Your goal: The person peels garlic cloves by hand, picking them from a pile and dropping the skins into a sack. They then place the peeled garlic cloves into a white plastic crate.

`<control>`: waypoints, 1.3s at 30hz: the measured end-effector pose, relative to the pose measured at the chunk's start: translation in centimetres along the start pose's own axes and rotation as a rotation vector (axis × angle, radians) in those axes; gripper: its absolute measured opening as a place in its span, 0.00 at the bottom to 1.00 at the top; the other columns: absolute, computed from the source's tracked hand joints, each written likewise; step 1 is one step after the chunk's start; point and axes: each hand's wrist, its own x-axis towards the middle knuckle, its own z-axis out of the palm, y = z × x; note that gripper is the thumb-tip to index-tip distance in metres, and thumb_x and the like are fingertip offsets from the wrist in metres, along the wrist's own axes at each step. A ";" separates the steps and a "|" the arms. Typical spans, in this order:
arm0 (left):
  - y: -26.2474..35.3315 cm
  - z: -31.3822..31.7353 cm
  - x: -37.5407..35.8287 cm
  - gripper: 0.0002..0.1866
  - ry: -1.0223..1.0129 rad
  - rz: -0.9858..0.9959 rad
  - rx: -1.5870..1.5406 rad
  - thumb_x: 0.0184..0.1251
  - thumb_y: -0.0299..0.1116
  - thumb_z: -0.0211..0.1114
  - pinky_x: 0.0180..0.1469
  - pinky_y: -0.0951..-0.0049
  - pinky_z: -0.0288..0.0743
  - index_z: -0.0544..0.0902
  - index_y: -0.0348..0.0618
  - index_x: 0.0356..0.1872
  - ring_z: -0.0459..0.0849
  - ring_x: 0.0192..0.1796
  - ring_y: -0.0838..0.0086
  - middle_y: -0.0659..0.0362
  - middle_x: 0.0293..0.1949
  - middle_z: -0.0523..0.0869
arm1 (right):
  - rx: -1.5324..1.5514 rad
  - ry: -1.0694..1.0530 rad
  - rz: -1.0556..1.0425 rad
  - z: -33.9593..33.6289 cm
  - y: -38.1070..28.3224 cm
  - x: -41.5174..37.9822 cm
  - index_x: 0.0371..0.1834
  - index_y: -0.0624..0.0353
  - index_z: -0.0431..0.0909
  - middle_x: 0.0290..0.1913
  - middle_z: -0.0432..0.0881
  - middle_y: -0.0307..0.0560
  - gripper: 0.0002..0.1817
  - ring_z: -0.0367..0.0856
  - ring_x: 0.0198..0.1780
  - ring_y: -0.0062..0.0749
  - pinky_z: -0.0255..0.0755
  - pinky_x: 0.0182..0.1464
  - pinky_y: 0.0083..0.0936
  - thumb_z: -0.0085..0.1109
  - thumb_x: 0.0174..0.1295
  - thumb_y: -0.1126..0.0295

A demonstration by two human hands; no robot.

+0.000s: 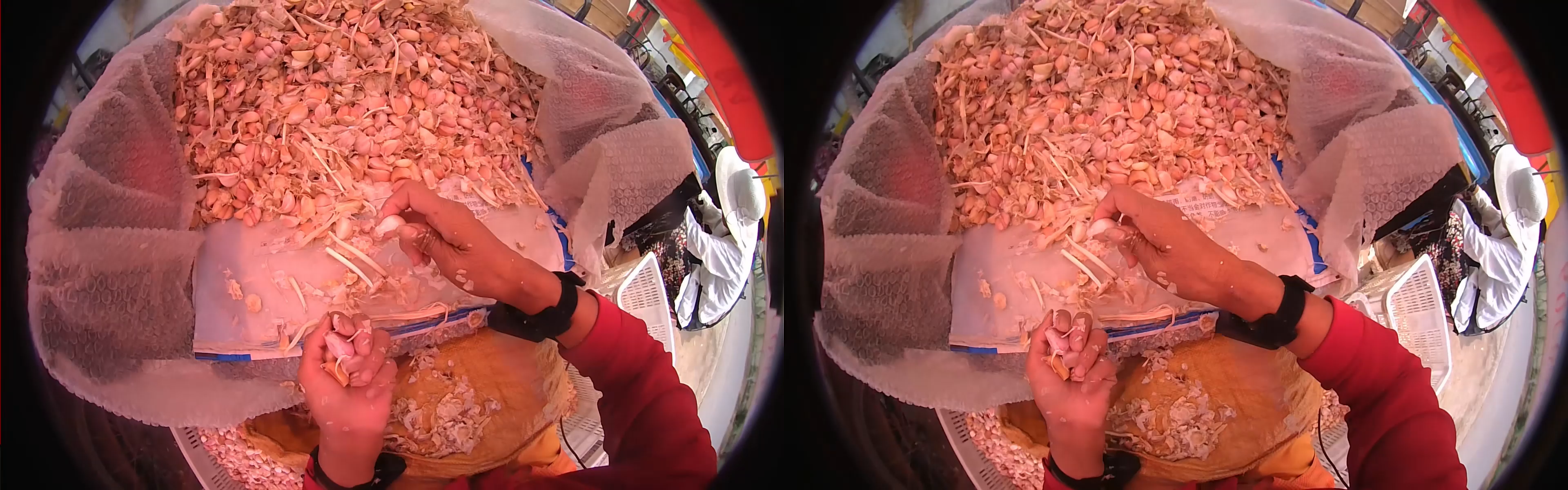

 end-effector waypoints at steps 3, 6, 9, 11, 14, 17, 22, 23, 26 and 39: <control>-0.3 0.9 -0.8 0.13 0.078 -0.030 -0.012 0.71 0.39 0.47 0.12 0.80 0.55 0.72 0.45 0.28 0.63 0.17 0.78 0.59 0.23 0.72 | 0.231 -0.067 -0.179 1.0 -5.3 -3.3 0.47 0.63 0.69 0.36 0.70 0.47 0.08 0.76 0.37 0.31 0.70 0.41 0.28 0.48 0.69 0.72; -0.9 1.5 -1.1 0.13 0.017 -0.062 0.015 0.71 0.39 0.47 0.12 0.80 0.55 0.72 0.45 0.28 0.63 0.17 0.78 0.59 0.23 0.72 | 0.327 -0.045 -0.652 2.6 -9.7 -5.9 0.33 0.63 0.75 0.36 0.78 0.50 0.03 0.75 0.26 0.31 0.68 0.27 0.23 0.55 0.63 0.75; -1.9 2.3 -1.5 0.15 0.012 -0.043 0.038 0.74 0.39 0.44 0.10 0.83 0.54 0.70 0.44 0.27 0.62 0.17 0.80 0.59 0.22 0.71 | 0.496 0.139 -1.075 5.0 -11.3 -6.8 0.27 0.60 0.81 0.30 0.81 0.50 0.04 0.68 0.16 0.23 0.58 0.15 0.15 0.60 0.53 0.81; -2.3 2.3 -1.6 0.15 -0.014 -0.059 0.040 0.73 0.39 0.44 0.10 0.83 0.55 0.70 0.44 0.27 0.63 0.17 0.79 0.59 0.22 0.71 | 0.491 0.160 -1.109 4.8 -11.5 -7.2 0.27 0.60 0.80 0.31 0.81 0.51 0.05 0.67 0.15 0.22 0.55 0.13 0.13 0.60 0.51 0.83; -2.9 2.8 -1.8 0.15 0.001 -0.117 0.027 0.73 0.38 0.45 0.10 0.83 0.55 0.70 0.44 0.27 0.63 0.17 0.79 0.58 0.22 0.71 | 0.451 0.244 -1.194 5.0 -11.3 -6.8 0.27 0.60 0.80 0.31 0.81 0.51 0.07 0.67 0.14 0.20 0.54 0.12 0.12 0.59 0.50 0.85; -3.0 2.7 -1.5 0.14 0.008 -0.113 0.009 0.73 0.38 0.45 0.11 0.83 0.55 0.70 0.44 0.27 0.63 0.17 0.79 0.59 0.23 0.71 | 0.459 0.126 -1.254 3.8 -9.8 -5.8 0.27 0.60 0.80 0.31 0.80 0.53 0.07 0.70 0.16 0.22 0.55 0.13 0.11 0.61 0.50 0.85; -3.2 4.6 -0.8 0.15 0.292 0.054 0.052 0.72 0.41 0.45 0.15 0.77 0.60 0.75 0.43 0.32 0.69 0.20 0.74 0.56 0.27 0.76 | -0.017 -0.053 -0.464 1.1 -8.5 -7.9 0.46 0.62 0.76 0.43 0.76 0.50 0.14 0.80 0.43 0.47 0.73 0.44 0.32 0.61 0.55 0.74; -3.4 5.6 -0.6 0.15 0.463 0.145 0.092 0.72 0.42 0.45 0.15 0.77 0.61 0.75 0.43 0.33 0.69 0.21 0.74 0.55 0.28 0.77 | -0.160 -0.088 -0.332 1.0 -7.9 -6.5 0.47 0.60 0.76 0.43 0.76 0.49 0.15 0.79 0.45 0.47 0.73 0.45 0.31 0.61 0.54 0.75; -1.4 2.3 0.0 0.15 0.076 0.047 0.058 0.72 0.42 0.45 0.14 0.78 0.61 0.75 0.44 0.34 0.69 0.20 0.75 0.55 0.28 0.77 | -0.257 0.010 -0.322 2.1 -5.5 -4.0 0.47 0.58 0.76 0.40 0.74 0.50 0.14 0.76 0.45 0.45 0.70 0.43 0.31 0.59 0.55 0.78; 0.8 0.0 0.5 0.15 0.017 0.049 -0.016 0.72 0.42 0.46 0.11 0.81 0.55 0.76 0.45 0.31 0.65 0.17 0.78 0.55 0.25 0.76 | -0.818 -0.006 -0.151 -3.8 6.1 2.5 0.43 0.59 0.72 0.40 0.73 0.54 0.18 0.74 0.44 0.53 0.70 0.42 0.37 0.52 0.48 0.87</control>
